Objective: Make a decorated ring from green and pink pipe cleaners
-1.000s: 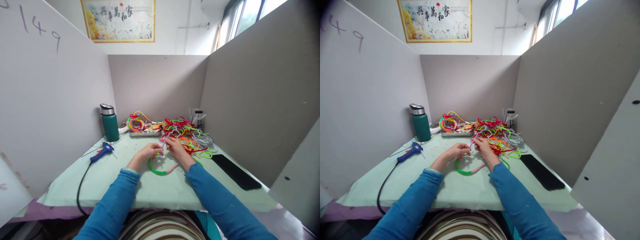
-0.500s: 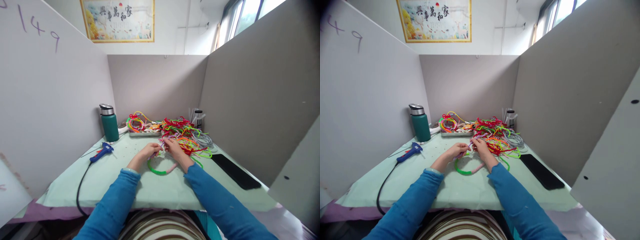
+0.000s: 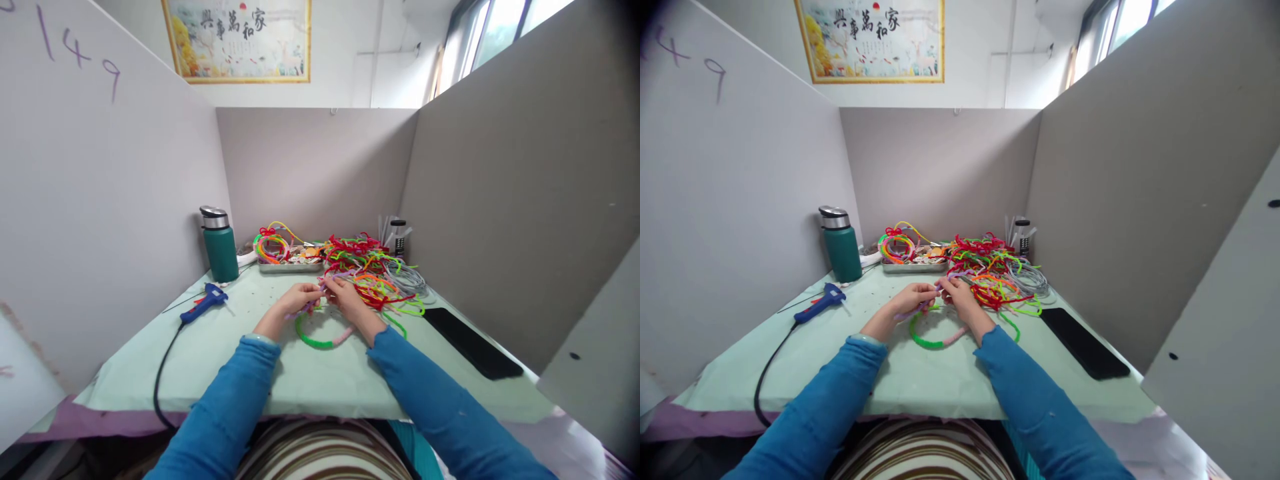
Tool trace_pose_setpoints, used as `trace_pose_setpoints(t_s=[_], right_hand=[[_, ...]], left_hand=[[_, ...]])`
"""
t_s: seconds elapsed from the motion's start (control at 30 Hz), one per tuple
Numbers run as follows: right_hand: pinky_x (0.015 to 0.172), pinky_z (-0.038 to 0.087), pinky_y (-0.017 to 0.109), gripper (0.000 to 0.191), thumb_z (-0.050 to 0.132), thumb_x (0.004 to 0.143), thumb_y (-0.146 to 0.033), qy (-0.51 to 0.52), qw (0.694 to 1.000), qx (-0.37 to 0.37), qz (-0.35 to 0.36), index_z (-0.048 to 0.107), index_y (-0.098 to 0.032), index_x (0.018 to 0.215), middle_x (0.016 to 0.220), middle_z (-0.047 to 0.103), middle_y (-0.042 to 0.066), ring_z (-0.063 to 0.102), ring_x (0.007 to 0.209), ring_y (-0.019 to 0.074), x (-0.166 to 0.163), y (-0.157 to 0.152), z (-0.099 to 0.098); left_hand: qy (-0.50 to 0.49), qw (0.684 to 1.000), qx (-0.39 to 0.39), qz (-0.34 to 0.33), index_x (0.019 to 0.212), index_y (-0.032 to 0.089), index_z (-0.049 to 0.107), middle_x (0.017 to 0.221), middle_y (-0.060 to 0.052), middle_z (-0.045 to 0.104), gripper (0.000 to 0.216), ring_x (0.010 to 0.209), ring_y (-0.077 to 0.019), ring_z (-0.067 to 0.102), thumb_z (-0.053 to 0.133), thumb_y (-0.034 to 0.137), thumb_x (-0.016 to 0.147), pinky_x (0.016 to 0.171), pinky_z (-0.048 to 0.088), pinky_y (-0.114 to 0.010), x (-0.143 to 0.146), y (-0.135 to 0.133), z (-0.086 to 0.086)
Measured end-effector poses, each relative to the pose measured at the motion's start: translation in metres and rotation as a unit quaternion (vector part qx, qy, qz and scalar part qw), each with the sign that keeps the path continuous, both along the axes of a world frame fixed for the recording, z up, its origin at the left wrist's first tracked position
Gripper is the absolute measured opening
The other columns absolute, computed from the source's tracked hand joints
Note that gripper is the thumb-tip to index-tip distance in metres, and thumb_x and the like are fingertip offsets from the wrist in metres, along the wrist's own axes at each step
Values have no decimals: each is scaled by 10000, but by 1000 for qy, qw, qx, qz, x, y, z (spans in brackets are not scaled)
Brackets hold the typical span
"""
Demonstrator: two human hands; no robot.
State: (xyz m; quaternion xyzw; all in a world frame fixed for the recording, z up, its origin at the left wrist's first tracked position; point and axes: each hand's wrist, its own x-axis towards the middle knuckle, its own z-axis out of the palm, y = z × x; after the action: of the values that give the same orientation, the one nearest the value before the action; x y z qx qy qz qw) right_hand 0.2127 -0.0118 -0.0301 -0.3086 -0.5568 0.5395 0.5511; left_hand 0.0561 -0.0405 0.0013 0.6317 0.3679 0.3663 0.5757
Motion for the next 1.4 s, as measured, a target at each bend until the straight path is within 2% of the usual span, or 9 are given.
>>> trace_pose_setpoints(t_s=[0.17, 0.3, 0.43, 0.57, 0.7, 0.87, 0.97, 1.13, 1.4], right_hand=[[440, 268, 236, 358, 654, 664, -513, -6, 998, 32, -47, 601, -161, 628, 467, 464, -28, 376, 433, 85, 3, 1, 5], [445, 284, 241, 358, 651, 667, -508, -16, 999, 25, -16, 601, -156, 623, 511, 523, -8, 401, 442, 91, 1, 1, 3], [443, 274, 243, 354, 637, 685, -499, -61, 997, 39, -26, 585, -164, 585, 487, 493, -19, 384, 436, 91, -1, -4, 3], [443, 246, 248, 423, 590, 719, -509, -130, 985, 74, -81, 499, -177, 473, 415, 410, -37, 335, 414, 86, -1, -6, 5], [445, 239, 244, 422, 621, 681, -504, -157, 975, 85, -136, 474, -181, 453, 397, 377, -49, 315, 416, 82, -3, -4, 4], [413, 249, 236, 350, 649, 656, -509, -43, 998, 15, -42, 552, -175, 619, 472, 445, -49, 346, 397, 75, 2, -3, 6], [410, 262, 229, 343, 669, 642, -496, 17, 1000, 9, -10, 573, -172, 699, 534, 484, -42, 378, 410, 71, 6, -4, 10], [418, 254, 236, 331, 667, 654, -489, -21, 998, 46, -22, 570, -173, 650, 491, 478, -39, 378, 421, 78, 5, -9, 13], [444, 281, 230, 293, 661, 676, -465, -12, 999, 36, 25, 611, -178, 705, 542, 498, -23, 398, 456, 84, 1, -11, 11]], left_hand=[[14, 999, -24, -31, 751, 122, 572, 556, 18, 553, 302, 431, -64, 470, 725, 351, 626, 469, 380, -211, 0, -7, 6], [1, 999, -42, -17, 798, 121, 593, 672, -18, 612, 333, 474, -71, 504, 729, 371, 626, 486, 404, -219, 2, -10, 6], [-11, 999, -51, 0, 774, 124, 575, 568, 7, 557, 332, 441, -76, 483, 670, 429, 684, 468, 398, -219, 2, -6, 2], [27, 1000, -2, 3, 780, 129, 582, 453, 55, 474, 322, 365, -52, 384, 623, 442, 713, 433, 351, -199, 3, -1, -2], [67, 995, 73, 6, 673, 132, 562, 439, 49, 477, 287, 370, -51, 389, 615, 411, 710, 414, 303, -193, 3, 0, -3], [59, 997, 39, -13, 707, 125, 570, 438, 34, 508, 289, 348, -68, 417, 614, 411, 707, 410, 309, -207, 1, 3, -6], [39, 999, 10, -17, 781, 122, 581, 480, 29, 541, 317, 354, -70, 441, 652, 415, 684, 416, 330, -206, 1, 5, -7], [0, 1000, -27, -1, 812, 108, 590, 709, -42, 631, 336, 473, -85, 542, 696, 392, 668, 474, 403, -219, 2, 0, -4], [-86, 993, -76, -28, 785, 129, 562, 634, -3, 560, 236, 487, -83, 528, 686, 310, 697, 517, 448, -233, 2, 0, -3]])
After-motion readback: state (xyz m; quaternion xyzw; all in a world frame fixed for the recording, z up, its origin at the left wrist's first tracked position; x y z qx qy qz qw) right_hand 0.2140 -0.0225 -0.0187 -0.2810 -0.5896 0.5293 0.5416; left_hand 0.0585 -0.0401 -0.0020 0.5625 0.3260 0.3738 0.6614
